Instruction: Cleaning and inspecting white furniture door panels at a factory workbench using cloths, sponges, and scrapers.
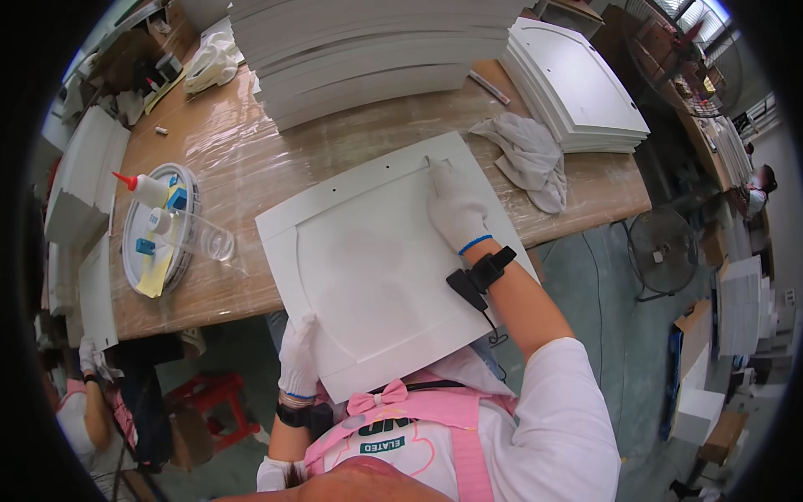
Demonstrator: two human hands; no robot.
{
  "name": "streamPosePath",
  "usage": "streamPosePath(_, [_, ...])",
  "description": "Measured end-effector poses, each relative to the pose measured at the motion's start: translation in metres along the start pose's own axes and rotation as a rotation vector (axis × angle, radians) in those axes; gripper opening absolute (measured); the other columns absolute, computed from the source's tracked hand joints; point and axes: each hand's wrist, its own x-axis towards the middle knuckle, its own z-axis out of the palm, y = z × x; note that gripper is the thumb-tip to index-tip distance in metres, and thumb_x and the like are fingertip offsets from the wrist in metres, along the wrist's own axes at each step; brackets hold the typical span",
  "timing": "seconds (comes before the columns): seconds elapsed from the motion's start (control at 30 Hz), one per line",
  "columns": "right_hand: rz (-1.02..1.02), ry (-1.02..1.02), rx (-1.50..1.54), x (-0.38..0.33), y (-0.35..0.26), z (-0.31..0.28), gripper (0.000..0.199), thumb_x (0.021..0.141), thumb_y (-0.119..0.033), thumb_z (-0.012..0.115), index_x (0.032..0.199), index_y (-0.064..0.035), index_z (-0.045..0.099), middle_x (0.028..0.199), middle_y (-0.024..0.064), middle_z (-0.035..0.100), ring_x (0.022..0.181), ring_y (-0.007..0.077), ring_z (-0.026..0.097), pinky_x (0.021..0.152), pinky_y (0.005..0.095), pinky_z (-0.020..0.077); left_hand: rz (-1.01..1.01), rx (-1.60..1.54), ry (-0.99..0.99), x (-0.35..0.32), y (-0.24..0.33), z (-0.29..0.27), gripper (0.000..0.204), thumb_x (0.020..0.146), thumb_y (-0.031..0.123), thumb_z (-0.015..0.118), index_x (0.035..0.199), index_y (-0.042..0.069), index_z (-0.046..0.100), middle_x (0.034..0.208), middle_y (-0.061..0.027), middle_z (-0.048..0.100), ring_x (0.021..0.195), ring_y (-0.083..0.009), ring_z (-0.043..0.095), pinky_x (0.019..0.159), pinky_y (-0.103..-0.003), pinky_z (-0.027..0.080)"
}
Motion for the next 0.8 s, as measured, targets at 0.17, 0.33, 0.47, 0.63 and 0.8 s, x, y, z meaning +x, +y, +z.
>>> streamPosePath(0.17, [-0.007,0.077,0.017,0.006,0.015,0.015,0.035,0.094,-0.016,0.048,0.128,-0.0083,0.053,0.106,0.0206,0.063,0.104,0.0396,0.059,0.085,0.048,0.0475,-0.019,-0.008,0.004,-0.001,0.004,0.003,0.046,0.098,0.029,0.059,0.132,-0.001,0.051,0.116,-0.0075,0.061,0.1,-0.0144,0.058,0.086,-0.029,0.049])
streamPosePath(0.33, [0.053,0.015,0.033,0.008,0.01,0.011,0.037,0.092,-0.014,0.048,0.129,-0.0083,0.052,0.11,0.0206,0.063,0.105,0.0398,0.059,0.086,0.0475,0.0477,-0.023,-0.056,-0.009,-0.002,0.007,0.004,0.045,0.098,0.027,0.059,0.132,0.0,0.05,0.116,-0.0075,0.061,0.101,-0.0151,0.059,0.086,-0.03,0.05])
streamPosePath(0.47, [0.037,0.063,0.068,0.005,0.003,0.003,0.032,0.092,-0.011,0.05,0.122,-0.0039,0.059,0.111,0.0233,0.064,0.107,0.0396,0.059,0.091,0.0448,0.0467,-0.041,-0.091,-0.017,-0.003,0.007,0.004,0.045,0.097,0.025,0.06,0.132,0.0,0.049,0.117,-0.0077,0.061,0.101,-0.0154,0.059,0.086,-0.03,0.05])
streamPosePath(0.63, [0.023,0.063,0.028,0.009,0.015,0.008,0.037,0.09,-0.013,0.05,0.127,-0.006,0.055,0.112,0.0219,0.063,0.107,0.0399,0.058,0.089,0.0466,0.0471,-0.035,-0.1,-0.035,-0.002,0.007,0.005,0.045,0.097,0.026,0.06,0.132,0.0,0.049,0.117,-0.0079,0.061,0.101,-0.0157,0.059,0.087,-0.031,0.05])
streamPosePath(0.8, [-0.009,0.133,0.023,0.006,0.013,0.012,0.037,0.091,-0.013,0.05,0.127,-0.0075,0.056,0.111,0.0218,0.064,0.106,0.04,0.059,0.089,0.0468,0.0468,-0.04,-0.09,-0.048,-0.004,0.012,0.008,0.041,0.1,0.022,0.054,0.134,-0.001,0.048,0.12,-0.0087,0.06,0.105,-0.0171,0.06,0.089,-0.031,0.051])
